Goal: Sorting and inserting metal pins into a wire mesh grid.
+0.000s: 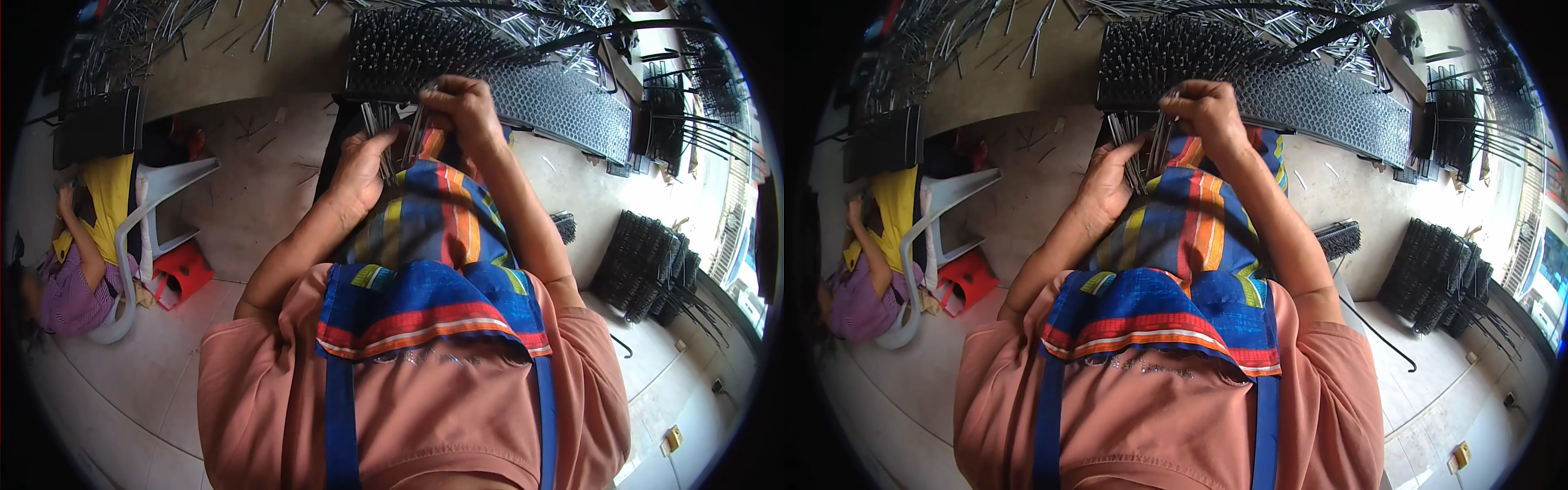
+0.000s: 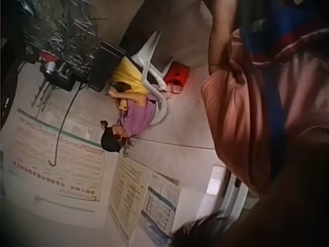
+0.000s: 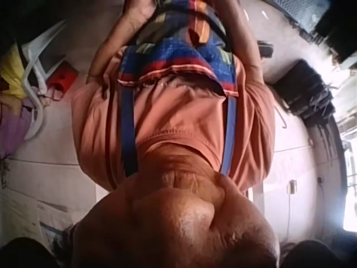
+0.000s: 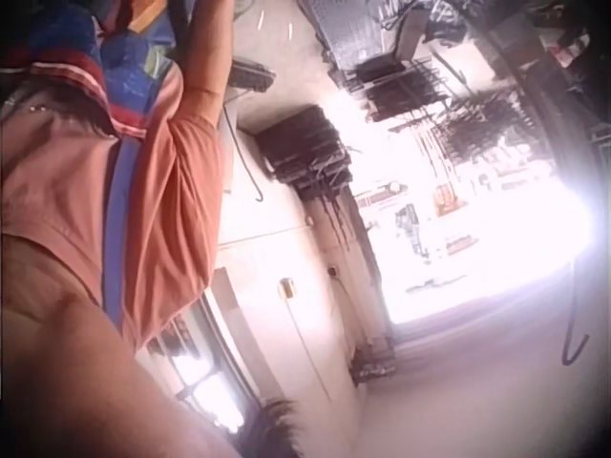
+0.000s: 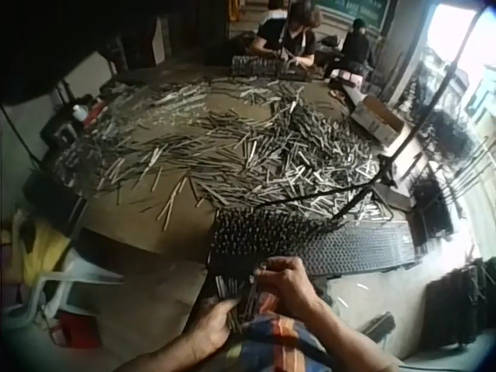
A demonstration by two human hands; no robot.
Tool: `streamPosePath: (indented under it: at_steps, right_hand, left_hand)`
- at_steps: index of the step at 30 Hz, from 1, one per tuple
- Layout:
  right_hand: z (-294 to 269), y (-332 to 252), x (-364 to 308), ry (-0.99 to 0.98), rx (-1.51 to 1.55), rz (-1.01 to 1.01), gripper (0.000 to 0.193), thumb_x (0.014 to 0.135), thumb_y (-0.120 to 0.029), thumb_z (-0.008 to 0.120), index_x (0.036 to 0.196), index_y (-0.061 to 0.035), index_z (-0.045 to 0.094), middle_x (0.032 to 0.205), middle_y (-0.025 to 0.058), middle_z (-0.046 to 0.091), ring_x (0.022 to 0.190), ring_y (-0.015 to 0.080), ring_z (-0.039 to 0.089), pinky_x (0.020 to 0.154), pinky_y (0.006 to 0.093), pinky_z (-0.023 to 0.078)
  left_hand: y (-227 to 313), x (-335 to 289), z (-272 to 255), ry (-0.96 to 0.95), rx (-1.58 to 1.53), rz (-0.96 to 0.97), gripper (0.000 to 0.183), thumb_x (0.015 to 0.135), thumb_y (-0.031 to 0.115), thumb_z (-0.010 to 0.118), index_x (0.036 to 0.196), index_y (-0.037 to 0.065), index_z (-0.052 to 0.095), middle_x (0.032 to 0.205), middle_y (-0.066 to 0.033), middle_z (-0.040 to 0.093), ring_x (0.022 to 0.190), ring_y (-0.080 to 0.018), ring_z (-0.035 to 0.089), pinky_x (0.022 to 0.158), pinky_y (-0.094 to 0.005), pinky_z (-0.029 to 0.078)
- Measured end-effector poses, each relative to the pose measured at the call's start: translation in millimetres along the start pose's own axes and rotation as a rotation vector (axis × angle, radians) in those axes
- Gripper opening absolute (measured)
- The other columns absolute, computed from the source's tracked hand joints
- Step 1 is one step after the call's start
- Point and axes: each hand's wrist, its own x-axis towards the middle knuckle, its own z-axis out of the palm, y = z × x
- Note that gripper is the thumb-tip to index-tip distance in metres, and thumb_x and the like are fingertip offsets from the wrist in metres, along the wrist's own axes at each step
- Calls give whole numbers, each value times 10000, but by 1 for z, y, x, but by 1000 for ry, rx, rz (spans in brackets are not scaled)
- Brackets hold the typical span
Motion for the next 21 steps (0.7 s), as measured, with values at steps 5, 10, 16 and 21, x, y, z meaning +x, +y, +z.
streamPosePath:
  at_steps: [5,10,16,21]
  right_hand:
    - [10,9,-14,-38,-355,10,71,809,-49,702,812,19,682,657,-4,598,571,51,512,500,215,393]
    - [4,0,-16,173,-40,-204,72,821,-44,697,853,20,693,717,-10,625,609,42,504,546,199,394]
    - [-1,-9,9,317,-184,-774,70,798,3,706,868,3,707,803,-7,644,698,54,558,614,197,432]
    - [2,3,16,267,-384,-817,86,758,10,711,844,3,711,809,51,654,735,113,623,665,234,484]
  left_hand:
    - [-6,-7,8,-70,240,146,156,903,43,596,1052,23,636,913,-110,696,732,-218,700,631,-345,593]
    - [-6,-5,-2,36,201,57,138,876,2,596,995,8,667,845,-98,703,696,-188,689,603,-301,565]
    - [-17,-5,-17,-18,297,-38,182,893,48,609,1067,3,636,881,-144,702,760,-227,701,653,-332,584]
    - [-13,-11,-8,9,282,12,195,866,-7,569,1046,20,638,876,-121,707,753,-217,696,658,-311,551]
